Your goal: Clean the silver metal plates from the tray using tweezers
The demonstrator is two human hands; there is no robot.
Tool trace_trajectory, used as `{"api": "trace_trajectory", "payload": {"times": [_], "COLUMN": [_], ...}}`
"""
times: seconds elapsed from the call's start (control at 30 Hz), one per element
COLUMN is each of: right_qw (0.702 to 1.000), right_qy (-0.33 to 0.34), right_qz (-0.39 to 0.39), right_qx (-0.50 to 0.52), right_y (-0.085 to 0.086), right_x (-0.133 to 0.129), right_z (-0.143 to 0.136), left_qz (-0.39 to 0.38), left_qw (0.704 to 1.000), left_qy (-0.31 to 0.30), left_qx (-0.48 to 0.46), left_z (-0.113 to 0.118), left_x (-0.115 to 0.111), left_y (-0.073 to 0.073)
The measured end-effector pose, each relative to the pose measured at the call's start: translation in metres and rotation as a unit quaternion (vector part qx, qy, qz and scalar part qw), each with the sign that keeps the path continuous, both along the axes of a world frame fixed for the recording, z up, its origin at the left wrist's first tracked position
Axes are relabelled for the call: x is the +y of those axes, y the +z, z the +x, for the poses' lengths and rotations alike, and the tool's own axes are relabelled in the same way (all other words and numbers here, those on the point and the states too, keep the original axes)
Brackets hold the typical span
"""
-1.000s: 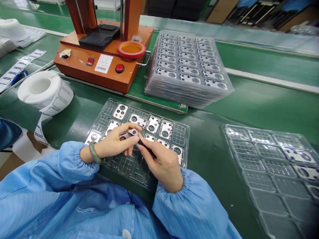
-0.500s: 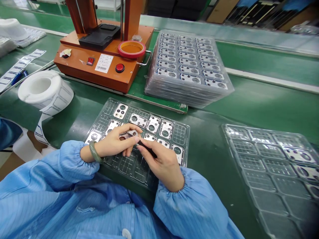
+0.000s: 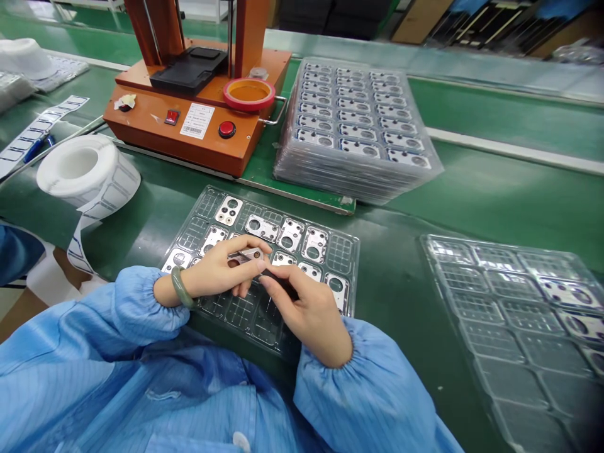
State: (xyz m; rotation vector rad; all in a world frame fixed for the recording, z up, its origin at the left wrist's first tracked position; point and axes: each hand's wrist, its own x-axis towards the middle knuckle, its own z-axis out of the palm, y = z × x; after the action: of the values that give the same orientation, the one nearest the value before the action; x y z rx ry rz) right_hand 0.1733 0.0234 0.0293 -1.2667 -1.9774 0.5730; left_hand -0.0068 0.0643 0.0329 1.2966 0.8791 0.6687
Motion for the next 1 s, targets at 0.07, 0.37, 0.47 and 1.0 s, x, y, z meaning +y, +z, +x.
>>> {"api": "trace_trajectory", "payload": {"times": [0.07,0.37,0.47,1.0], "right_qw": [0.999,0.984,0.973,0.927], "right_qy": [-0.005,0.005,0.019,0.043], "right_qz": [-0.034,-0.173,-0.219,-0.351], "right_qx": [0.008,0.047,0.073,0.127], "right_y": [0.002,0.008,0.010,0.011], "right_x": [-0.001,0.004,0.007,0.015], "right_z": [0.002,0.007,0.008,0.013], "left_qz": [-0.009,-0.015,-0.017,-0.002], "left_qw": [1.000,0.999,0.999,0.999], "left_qy": [-0.008,-0.021,-0.025,-0.029], "left_qx": [-0.003,-0.031,-0.033,-0.024], "left_z": [0.001,0.001,0.001,0.002], "left_x": [0.000,-0.002,-0.002,-0.004], "left_y": [0.001,0.002,0.002,-0.001]}}
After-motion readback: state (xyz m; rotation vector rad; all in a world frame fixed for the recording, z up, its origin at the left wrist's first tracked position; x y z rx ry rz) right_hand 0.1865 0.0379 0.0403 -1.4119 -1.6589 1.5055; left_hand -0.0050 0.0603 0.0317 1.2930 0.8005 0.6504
